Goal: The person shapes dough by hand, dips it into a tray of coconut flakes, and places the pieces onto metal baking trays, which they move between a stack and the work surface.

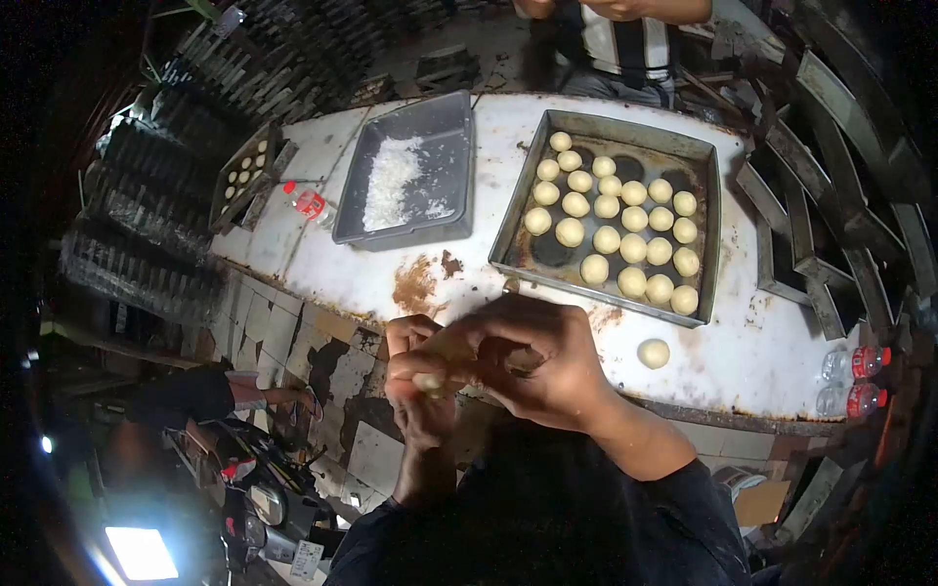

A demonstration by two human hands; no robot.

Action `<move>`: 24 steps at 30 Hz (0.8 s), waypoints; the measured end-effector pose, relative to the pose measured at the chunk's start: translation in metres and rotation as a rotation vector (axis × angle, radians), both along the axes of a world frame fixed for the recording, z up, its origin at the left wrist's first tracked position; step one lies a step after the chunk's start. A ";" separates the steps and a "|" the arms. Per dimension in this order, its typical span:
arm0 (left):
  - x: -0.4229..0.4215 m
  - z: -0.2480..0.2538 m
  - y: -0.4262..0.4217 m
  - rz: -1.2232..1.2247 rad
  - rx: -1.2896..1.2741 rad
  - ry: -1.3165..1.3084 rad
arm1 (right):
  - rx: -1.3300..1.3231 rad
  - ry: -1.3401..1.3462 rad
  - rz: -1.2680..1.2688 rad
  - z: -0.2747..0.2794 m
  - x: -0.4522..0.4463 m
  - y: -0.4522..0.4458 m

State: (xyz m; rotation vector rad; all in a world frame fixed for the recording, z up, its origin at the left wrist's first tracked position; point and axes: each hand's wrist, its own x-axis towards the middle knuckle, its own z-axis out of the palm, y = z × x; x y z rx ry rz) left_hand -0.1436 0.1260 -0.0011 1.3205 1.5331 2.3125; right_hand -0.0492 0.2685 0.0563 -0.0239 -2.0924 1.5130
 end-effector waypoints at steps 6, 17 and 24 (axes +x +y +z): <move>0.042 0.017 -0.061 0.267 0.004 0.157 | 0.037 0.429 0.033 -0.007 0.023 -0.081; 0.108 0.001 -0.184 0.190 0.048 0.073 | -0.029 0.045 0.320 -0.054 0.092 -0.204; 0.121 -0.060 -0.189 0.640 -0.510 0.083 | 0.204 -0.052 0.017 -0.039 0.118 -0.194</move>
